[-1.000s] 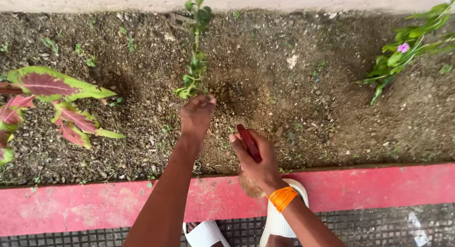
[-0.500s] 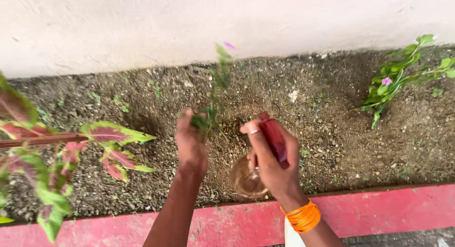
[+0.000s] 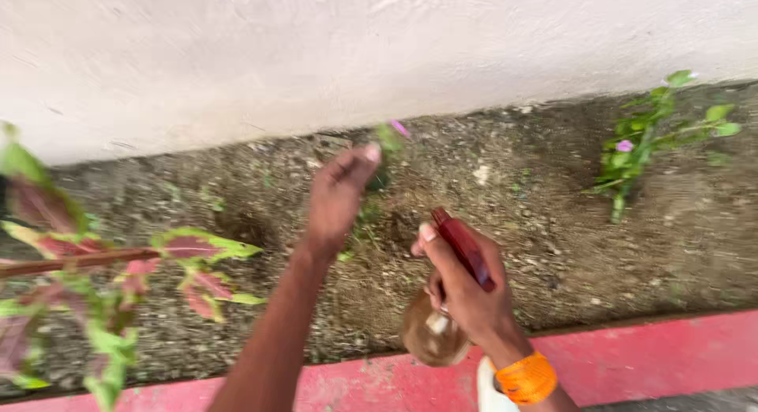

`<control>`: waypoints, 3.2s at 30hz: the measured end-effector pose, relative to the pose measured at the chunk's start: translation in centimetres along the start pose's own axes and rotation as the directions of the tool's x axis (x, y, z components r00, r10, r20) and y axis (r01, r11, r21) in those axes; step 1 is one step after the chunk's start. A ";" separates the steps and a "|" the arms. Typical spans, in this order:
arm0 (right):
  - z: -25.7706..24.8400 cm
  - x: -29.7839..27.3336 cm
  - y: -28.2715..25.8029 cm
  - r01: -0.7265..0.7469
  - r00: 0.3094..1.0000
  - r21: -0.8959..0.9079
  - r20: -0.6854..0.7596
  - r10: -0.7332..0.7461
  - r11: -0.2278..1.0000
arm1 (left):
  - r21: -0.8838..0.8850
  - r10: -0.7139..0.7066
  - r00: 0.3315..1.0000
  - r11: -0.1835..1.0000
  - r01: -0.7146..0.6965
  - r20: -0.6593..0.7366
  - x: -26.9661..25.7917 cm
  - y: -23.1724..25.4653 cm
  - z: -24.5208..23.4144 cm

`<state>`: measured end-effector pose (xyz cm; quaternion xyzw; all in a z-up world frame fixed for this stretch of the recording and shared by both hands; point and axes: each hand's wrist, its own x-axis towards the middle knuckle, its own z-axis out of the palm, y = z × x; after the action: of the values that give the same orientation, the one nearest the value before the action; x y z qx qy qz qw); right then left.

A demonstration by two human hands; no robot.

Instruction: The person pulls small weeds from a soil bed and uses a spray bottle to water the area around the plants.

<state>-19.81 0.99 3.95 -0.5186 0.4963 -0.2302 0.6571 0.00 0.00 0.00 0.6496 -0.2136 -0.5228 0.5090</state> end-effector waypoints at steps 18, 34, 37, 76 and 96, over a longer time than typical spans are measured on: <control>1.1 -1.3 -3.7 -0.055 0.998 -0.031 -0.046 0.054 0.998 | -0.040 0.168 0.984 0.985 -0.166 0.064 -4.6 -0.2 -0.6; 1.3 -2.1 -4.9 -0.029 0.999 -0.087 -0.034 0.026 0.996 | 0.014 0.209 0.974 0.977 -0.211 0.091 -5.0 0.9 -0.6; 1.3 -2.2 -5.1 -0.063 0.995 -0.117 -0.085 0.053 0.991 | -0.005 0.217 0.970 0.976 -0.218 0.106 -5.2 1.1 -0.8; 1.1 -2.1 -3.3 0.145 0.988 -0.261 -0.011 -0.153 0.954 | -0.002 0.107 0.990 0.994 -0.107 0.093 -5.5 3.3 -2.1; 1.0 -1.6 -2.6 0.163 0.986 -0.241 0.065 -0.152 0.957 | 0.078 -0.107 0.994 0.991 0.105 0.022 -4.1 2.4 -2.8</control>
<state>-19.00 1.81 6.93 -0.6389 0.4630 -0.2067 0.5785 1.59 3.66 3.82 0.6722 -0.2054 -0.5489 0.4523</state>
